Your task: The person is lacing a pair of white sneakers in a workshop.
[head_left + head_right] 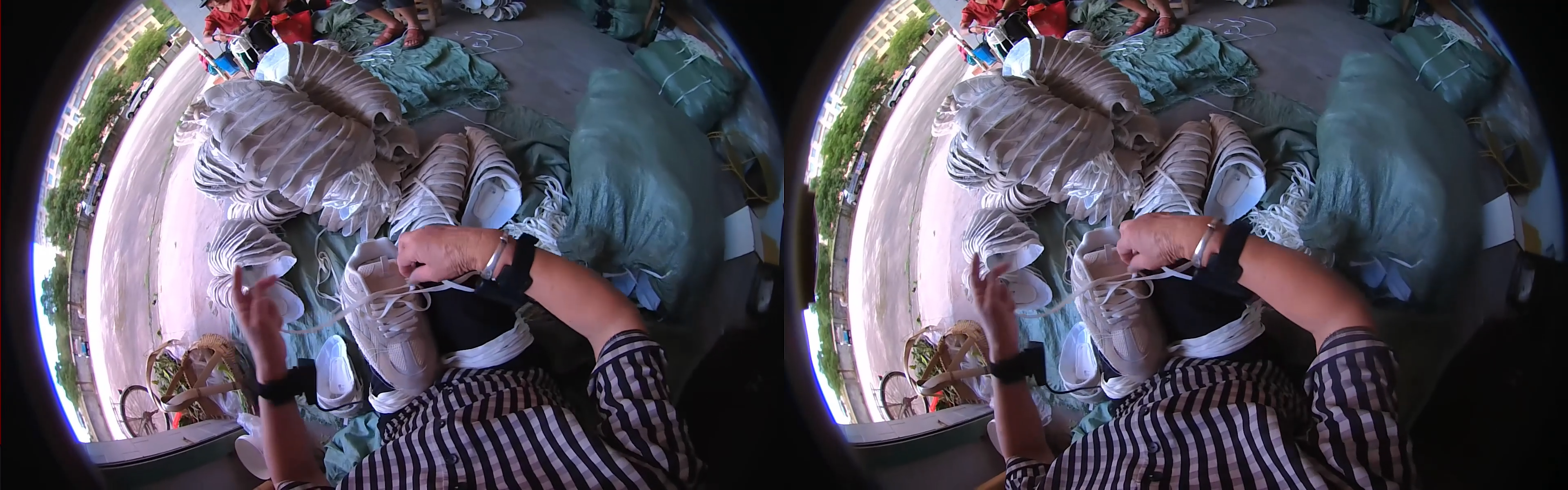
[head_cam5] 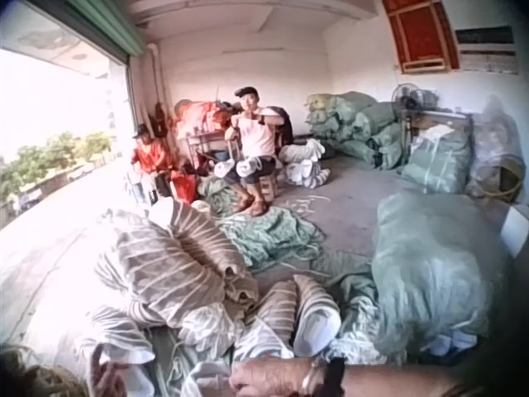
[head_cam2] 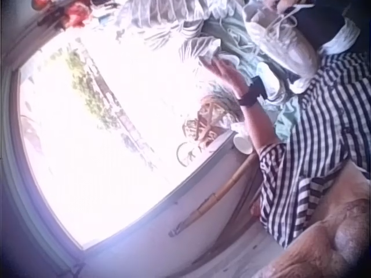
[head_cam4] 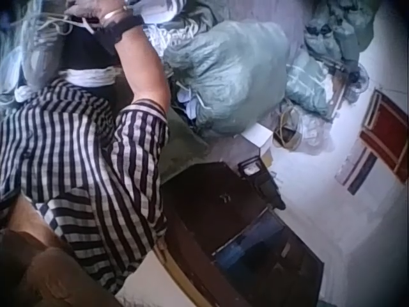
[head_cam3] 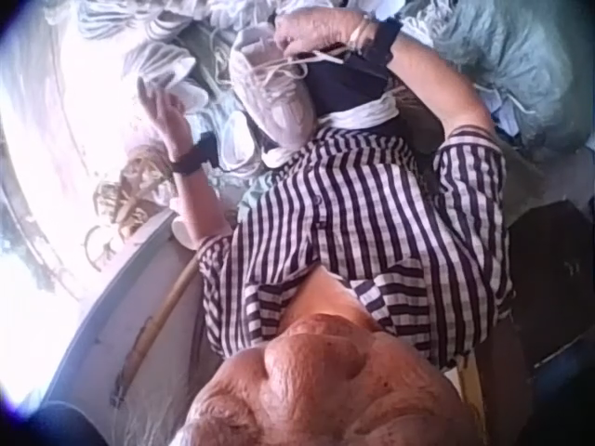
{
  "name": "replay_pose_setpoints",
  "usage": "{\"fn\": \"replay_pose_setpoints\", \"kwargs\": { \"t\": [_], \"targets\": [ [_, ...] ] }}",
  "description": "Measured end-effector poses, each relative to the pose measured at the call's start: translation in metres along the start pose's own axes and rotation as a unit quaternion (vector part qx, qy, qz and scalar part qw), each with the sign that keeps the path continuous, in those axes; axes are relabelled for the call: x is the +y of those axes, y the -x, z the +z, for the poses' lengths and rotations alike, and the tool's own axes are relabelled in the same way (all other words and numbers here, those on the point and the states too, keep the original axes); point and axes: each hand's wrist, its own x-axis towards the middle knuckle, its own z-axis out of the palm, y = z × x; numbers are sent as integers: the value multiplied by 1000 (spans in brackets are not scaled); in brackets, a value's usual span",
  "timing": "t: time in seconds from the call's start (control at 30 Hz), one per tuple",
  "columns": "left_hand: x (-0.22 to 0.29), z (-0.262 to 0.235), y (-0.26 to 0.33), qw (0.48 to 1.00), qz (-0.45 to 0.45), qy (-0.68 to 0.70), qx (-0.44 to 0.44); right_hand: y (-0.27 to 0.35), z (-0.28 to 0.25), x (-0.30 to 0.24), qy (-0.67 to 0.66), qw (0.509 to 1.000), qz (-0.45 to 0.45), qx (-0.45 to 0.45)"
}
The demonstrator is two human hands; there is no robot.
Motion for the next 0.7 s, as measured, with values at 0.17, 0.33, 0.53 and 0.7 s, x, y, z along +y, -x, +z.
{"fn": "replay_pose_setpoints", "kwargs": {
  "t": [0.17,0.33,0.53,0.7],
  "targets": [
    [-31,47,17,991,-62,-35,-117,-7,24,-14,145,980,36,134],
    [-38,53,30,985,-90,-55,-137,-18,30,-3,1,989,134,70],
    [-27,51,31,973,-141,-71,-166,-28,-23,32,-434,783,120,429],
    [-25,58,35,969,-141,-77,-189,-9,-47,69,-171,832,169,500]
  ]
}}
